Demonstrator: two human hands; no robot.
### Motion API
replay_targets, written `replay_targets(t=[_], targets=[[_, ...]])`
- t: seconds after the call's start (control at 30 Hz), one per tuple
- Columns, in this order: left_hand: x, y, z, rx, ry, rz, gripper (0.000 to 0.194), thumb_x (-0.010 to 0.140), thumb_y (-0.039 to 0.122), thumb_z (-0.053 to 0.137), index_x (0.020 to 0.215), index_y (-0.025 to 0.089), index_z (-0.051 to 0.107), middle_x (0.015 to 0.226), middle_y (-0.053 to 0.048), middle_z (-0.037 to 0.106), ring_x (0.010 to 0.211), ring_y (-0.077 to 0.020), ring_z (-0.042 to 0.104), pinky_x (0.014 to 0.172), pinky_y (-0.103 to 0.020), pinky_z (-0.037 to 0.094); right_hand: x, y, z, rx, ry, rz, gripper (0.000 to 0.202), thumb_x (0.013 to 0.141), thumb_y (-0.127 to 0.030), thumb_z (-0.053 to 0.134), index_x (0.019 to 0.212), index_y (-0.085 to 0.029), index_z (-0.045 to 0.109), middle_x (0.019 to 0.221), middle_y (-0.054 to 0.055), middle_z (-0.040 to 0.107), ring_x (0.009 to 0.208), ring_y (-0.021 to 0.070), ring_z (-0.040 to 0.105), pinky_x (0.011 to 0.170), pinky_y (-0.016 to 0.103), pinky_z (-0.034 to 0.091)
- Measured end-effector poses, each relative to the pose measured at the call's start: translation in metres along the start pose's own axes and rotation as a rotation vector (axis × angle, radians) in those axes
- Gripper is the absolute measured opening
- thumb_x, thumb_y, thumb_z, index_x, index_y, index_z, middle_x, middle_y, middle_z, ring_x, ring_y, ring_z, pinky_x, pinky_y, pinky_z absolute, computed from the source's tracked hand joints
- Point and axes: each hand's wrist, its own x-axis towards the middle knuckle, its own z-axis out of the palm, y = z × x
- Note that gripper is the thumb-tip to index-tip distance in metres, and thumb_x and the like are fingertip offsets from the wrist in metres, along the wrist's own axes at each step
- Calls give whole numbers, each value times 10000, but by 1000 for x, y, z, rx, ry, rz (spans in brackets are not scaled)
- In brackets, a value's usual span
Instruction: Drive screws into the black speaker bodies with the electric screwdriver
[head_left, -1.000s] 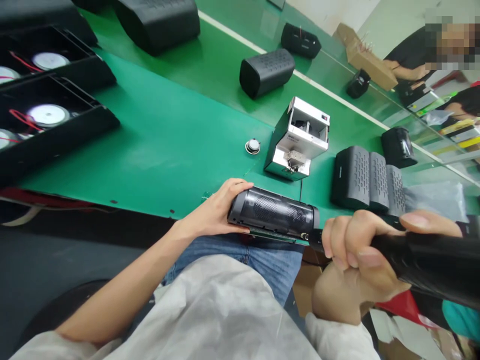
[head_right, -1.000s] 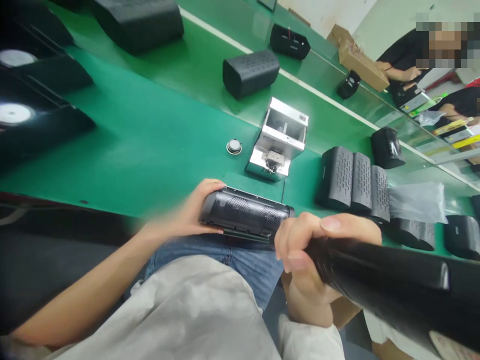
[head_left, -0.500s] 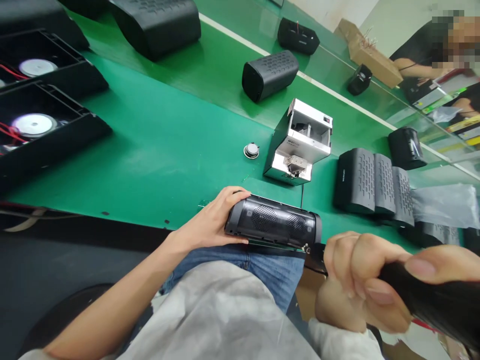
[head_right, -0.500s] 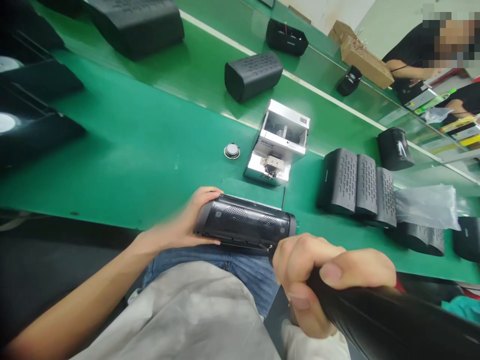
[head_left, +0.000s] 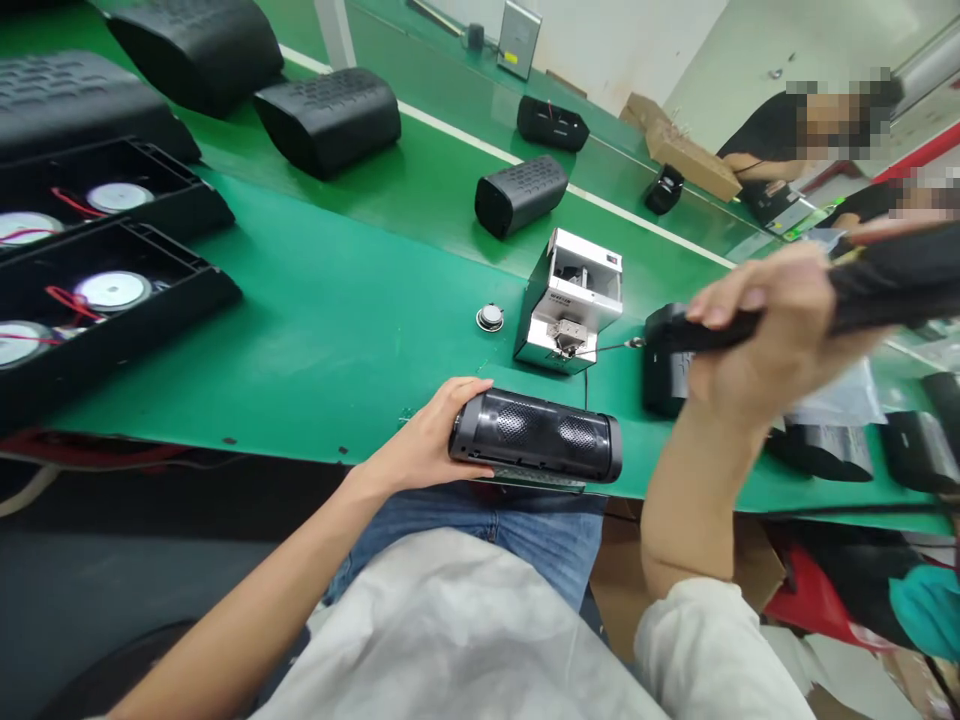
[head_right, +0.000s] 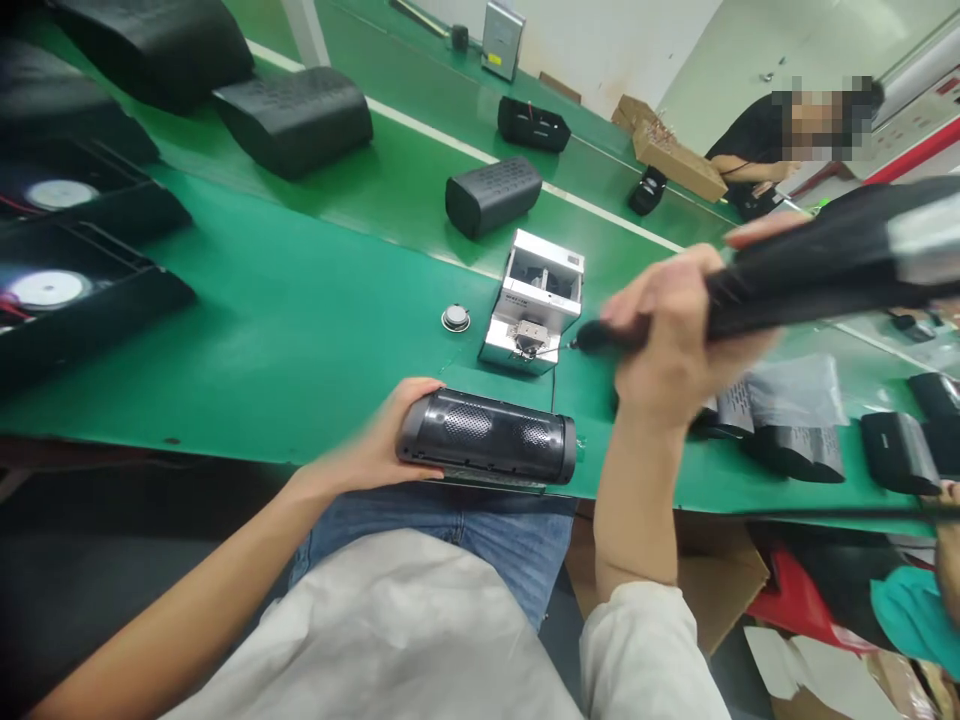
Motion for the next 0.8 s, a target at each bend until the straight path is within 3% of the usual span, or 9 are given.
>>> replay_targets(t=[0.13, 0.3, 0.4, 0.6, 0.8], targets=[[1, -1, 1, 5, 11, 13, 1115, 905, 531, 1034, 1796, 377, 383, 1711, -191, 536, 1615, -441, 589, 1358, -618, 527, 27, 21, 12, -70, 0, -83, 670, 750, -698, 1077, 1207, -418, 675, 754, -32, 590, 677, 260, 628, 612, 469, 575], [1, 1, 1, -10, 26, 38, 1097, 910, 558, 1029, 1790, 369, 401, 1703, -185, 547, 1596, -429, 606, 1339, -586, 547, 57, 55, 19, -63, 311, -278, 533, 961, -747, 894, 1228, -420, 568, 761, -62, 513, 588, 209, 470, 590, 429, 457], [2, 2, 1, -4, 16, 27, 1092, 930, 560, 1013, 1797, 366, 379, 1707, -183, 532, 1597, -417, 605, 1340, -571, 546, 66, 68, 19, -35, 310, -277, 470, 1042, -661, 859, 1237, -392, 526, 743, -83, 446, 558, 178, 409, 581, 392, 403], [1, 2, 1, 1, 10, 35, 1109, 924, 566, 1016, 1803, 382, 366, 1708, -181, 528, 1596, -425, 602, 1341, -583, 540, 59, 61, 15, 102, 322, -296, 502, 1050, -493, 922, 1257, -345, 489, 778, -96, 469, 545, 117, 436, 549, 340, 409], [1, 0, 1, 3, 12, 9, 1115, 904, 532, 1035, 1795, 368, 384, 1709, -173, 535, 1599, -417, 606, 1354, -567, 535, 71, 64, 21, 17, 370, -454, 495, 1076, -607, 876, 1234, -295, 526, 769, -108, 516, 527, 81, 473, 530, 260, 455]])
